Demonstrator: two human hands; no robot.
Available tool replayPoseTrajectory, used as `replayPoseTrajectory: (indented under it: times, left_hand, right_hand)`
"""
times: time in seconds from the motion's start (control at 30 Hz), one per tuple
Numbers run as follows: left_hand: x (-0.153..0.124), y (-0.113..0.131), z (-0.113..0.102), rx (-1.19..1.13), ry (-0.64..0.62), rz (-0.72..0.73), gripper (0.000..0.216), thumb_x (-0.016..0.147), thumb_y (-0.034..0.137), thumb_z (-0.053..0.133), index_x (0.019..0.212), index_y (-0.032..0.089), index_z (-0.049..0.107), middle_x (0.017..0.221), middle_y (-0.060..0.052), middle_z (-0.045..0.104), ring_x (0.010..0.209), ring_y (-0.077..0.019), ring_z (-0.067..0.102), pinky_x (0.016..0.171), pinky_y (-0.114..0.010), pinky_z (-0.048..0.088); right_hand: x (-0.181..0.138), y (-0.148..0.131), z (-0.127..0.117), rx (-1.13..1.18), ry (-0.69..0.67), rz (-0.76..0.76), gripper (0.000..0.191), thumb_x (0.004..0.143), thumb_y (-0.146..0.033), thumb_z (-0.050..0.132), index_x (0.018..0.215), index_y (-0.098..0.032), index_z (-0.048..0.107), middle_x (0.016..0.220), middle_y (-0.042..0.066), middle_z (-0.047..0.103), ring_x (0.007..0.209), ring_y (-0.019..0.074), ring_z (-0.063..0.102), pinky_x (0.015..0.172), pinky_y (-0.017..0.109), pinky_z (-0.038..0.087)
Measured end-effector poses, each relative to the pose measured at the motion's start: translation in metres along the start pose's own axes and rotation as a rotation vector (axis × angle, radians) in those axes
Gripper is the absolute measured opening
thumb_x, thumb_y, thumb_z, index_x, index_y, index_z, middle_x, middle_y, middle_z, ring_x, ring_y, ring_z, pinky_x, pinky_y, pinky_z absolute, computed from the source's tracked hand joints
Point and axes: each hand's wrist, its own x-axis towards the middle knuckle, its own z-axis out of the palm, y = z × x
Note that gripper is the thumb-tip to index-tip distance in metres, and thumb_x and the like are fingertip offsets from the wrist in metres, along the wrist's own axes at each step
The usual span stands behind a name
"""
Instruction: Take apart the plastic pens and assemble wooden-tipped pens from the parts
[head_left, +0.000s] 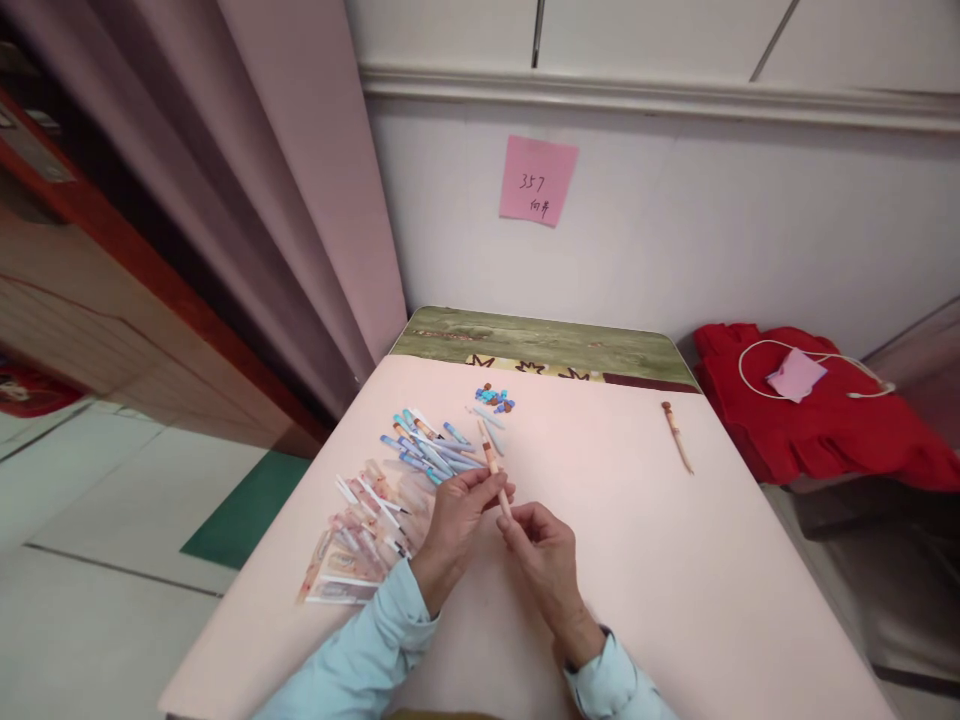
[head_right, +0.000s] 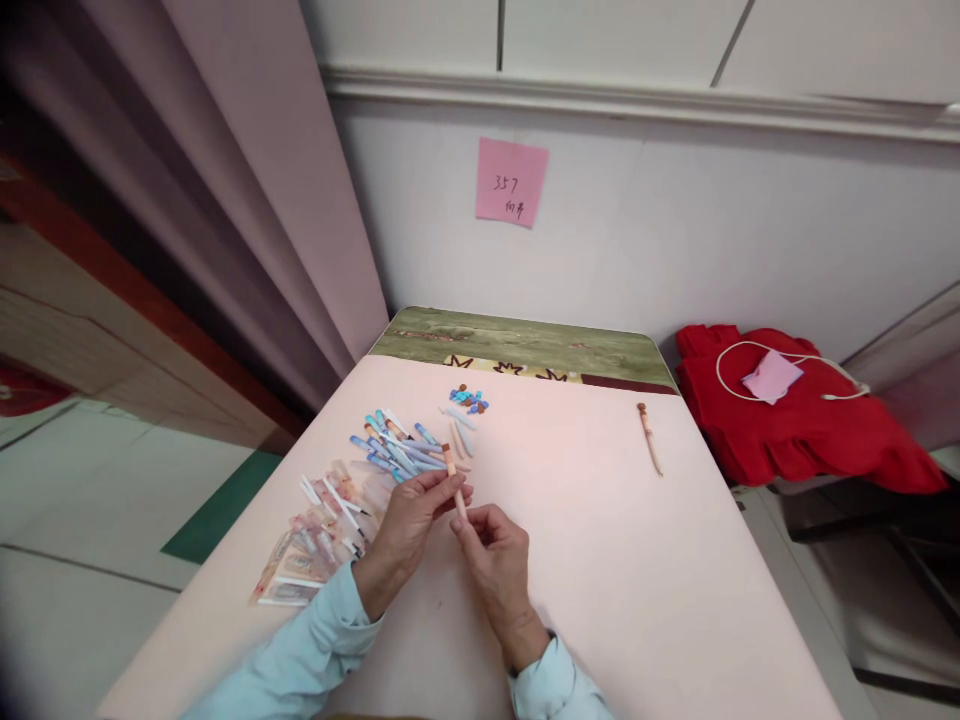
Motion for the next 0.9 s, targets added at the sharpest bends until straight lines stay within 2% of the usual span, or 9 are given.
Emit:
replayPoseTrajectory:
  times: [0.27,0.4,0.53,0.67,0.9]
  left_hand:
    - [-0.003,-0.009,0.014,-0.054,0.024,-0.048,0.033,0.067,0.043,0.08,0.076,0.014,0.067,0.072,-0.005,0.071,0.06,-0.0146,0.064,0.062,-0.026,0.051]
    - [-0.002,-0.004,0.014,-0.094,0.019,0.017,0.038,0.074,0.051,0.072,0.084,0.014,0.067,0.079,-0.008,0.072,0.066,-0.0164,0.066,0.065,-0.029,0.052]
    - [0.005,0.012,0.011,-0.092,0.027,0.102,0.034,0.074,0.045,0.074,0.085,0.014,0.068,0.082,-0.007,0.072,0.07,-0.0167,0.066,0.072,-0.032,0.054]
    - [0.008,0.024,0.008,-0.057,0.053,0.12,0.03,0.071,0.041,0.077,0.079,0.014,0.067,0.08,-0.007,0.072,0.066,-0.0161,0.065,0.07,-0.033,0.053]
    - [0.001,0.02,0.005,-0.087,0.047,0.111,0.024,0.072,0.036,0.075,0.079,0.016,0.063,0.076,-0.004,0.071,0.061,-0.0136,0.062,0.068,-0.031,0.052]
  right_hand:
    - [0.002,0.004,-0.006,-0.033,0.077,0.007,0.025,0.081,-0.042,0.069,0.075,-0.018,0.064,0.067,0.0,0.064,0.06,0.0129,0.055,0.057,0.023,0.045]
    - [0.005,0.003,-0.01,-0.083,0.098,-0.012,0.026,0.081,-0.042,0.069,0.075,-0.018,0.065,0.067,0.001,0.064,0.059,0.013,0.055,0.056,0.023,0.045]
    - [0.004,0.003,-0.012,-0.193,0.105,-0.071,0.026,0.08,-0.042,0.069,0.073,-0.018,0.064,0.061,-0.001,0.06,0.053,0.0111,0.051,0.052,0.022,0.042]
    - [-0.001,0.003,-0.01,-0.248,0.11,-0.143,0.024,0.08,-0.04,0.07,0.072,-0.018,0.064,0.059,-0.002,0.059,0.051,0.0101,0.05,0.051,0.021,0.041]
    - [-0.008,0.006,-0.006,-0.278,0.086,-0.189,0.024,0.082,-0.039,0.068,0.072,-0.018,0.063,0.059,-0.002,0.059,0.051,0.0101,0.051,0.051,0.02,0.042]
